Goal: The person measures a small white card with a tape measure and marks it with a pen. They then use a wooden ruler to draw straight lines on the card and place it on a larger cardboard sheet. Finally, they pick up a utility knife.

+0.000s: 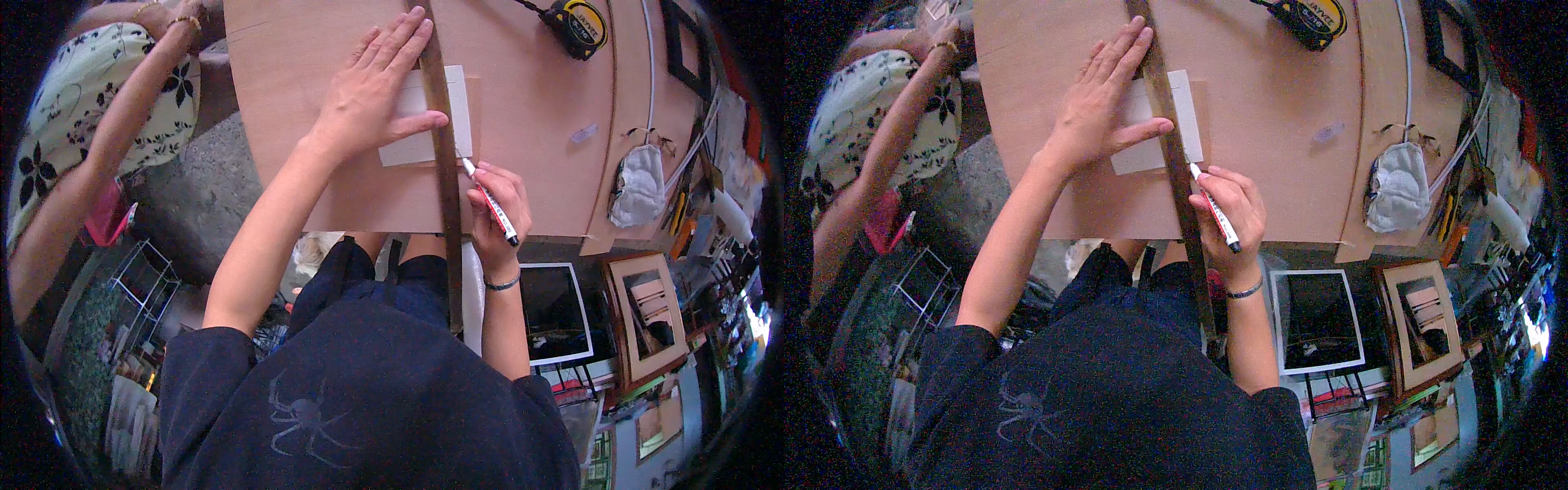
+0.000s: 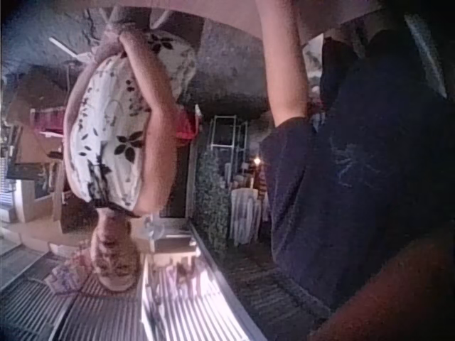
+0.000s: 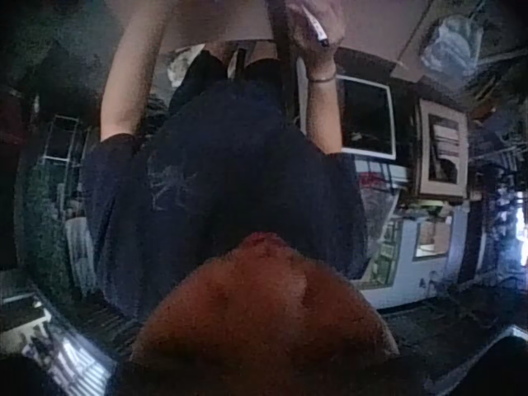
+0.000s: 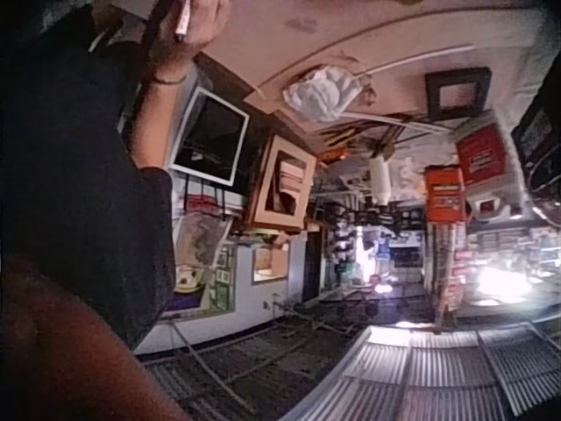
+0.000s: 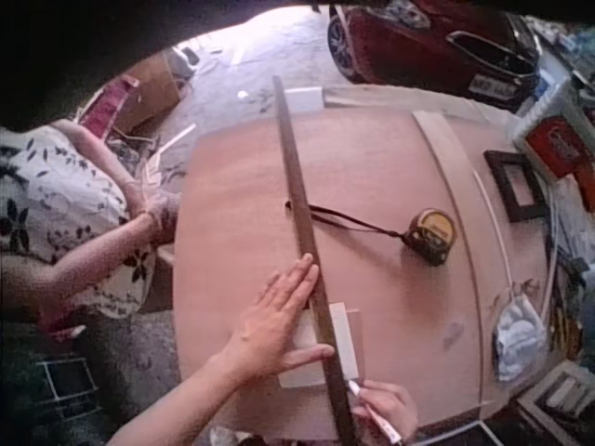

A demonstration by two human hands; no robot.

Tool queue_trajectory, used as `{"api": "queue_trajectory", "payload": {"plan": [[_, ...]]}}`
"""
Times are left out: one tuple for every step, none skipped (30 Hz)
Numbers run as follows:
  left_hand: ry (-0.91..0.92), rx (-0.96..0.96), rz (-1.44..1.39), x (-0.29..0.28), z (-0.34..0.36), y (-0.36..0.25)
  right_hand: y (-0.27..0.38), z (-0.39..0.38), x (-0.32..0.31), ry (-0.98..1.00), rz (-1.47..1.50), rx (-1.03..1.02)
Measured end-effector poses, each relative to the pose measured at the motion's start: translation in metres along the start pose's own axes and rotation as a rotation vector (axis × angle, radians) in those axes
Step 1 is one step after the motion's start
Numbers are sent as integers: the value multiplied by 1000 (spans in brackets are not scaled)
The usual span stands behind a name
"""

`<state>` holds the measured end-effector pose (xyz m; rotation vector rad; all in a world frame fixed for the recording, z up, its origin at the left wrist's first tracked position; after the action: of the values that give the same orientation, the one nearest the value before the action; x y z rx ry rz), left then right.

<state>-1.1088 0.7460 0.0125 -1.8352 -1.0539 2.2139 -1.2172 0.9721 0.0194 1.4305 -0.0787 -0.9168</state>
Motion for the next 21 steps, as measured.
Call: {"api": "queue_trajectory", "payload": {"plan": [[12,-9,3,0,0,-1,1,-2,-1,-44,19,-3],[23,-16,6,0,1,-3,2,-4,-3,-89,38,-8],[32,-38,19,-2,-2,-2,3,-8,-6,-101,22,10],[19,-25,-7,-3,-2,0,8,-13,-15,-121,-6,33],[5,-12,-33,-5,-3,3,16,-21,-23,-141,-34,56],[-9,9,-62,-5,-2,6,22,-37,-26,-155,-47,133],[-12,-42,-81,-8,-4,6,25,-60,-28,-169,-50,229],[-16,-101,-91,-15,-12,2,34,-78,-35,-95,-184,234],[-17,-158,-107,-21,-18,-3,43,-92,-38,-67,-249,198],[-9,-172,-68,-25,-25,-7,48,-114,-37,-44,-265,245],[5,-186,-31,-28,-30,-13,53,-136,-34,-20,-282,297],[20,-186,6,-30,-33,-19,57,-153,-28,3,-296,359],[48,-211,31,-32,-35,-25,62,-158,-21,32,-305,418],[77,-237,56,-33,-35,-31,67,-159,-16,92,-351,422],[106,-260,78,-33,-34,-34,65,-167,-7,69,-328,425],[107,-267,81,-34,-32,-36,63,-176,0,66,-340,462],[108,-272,84,-34,-30,-38,62,-183,3,63,-351,501],[108,-291,89,-36,-30,-36,65,-182,0,44,-312,550],[113,-302,87,-37,-29,-35,67,-180,-5,25,-274,600],[120,-313,86,-37,-27,-35,66,-174,-12,2,-370,465],[129,-324,83,-38,-26,-34,74,-173,-20,-29,-253,613]]}}
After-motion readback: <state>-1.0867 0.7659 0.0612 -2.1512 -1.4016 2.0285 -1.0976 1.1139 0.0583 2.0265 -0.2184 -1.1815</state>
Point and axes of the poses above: each hand's wrist, its own z-axis towards the middle knuckle, its own x-axis out of the palm, y = z × x, the point moved 1 cm from there along z, towards the middle knuckle, and after that the axes turned 4 degrees about -z, right-handed, at the moved point
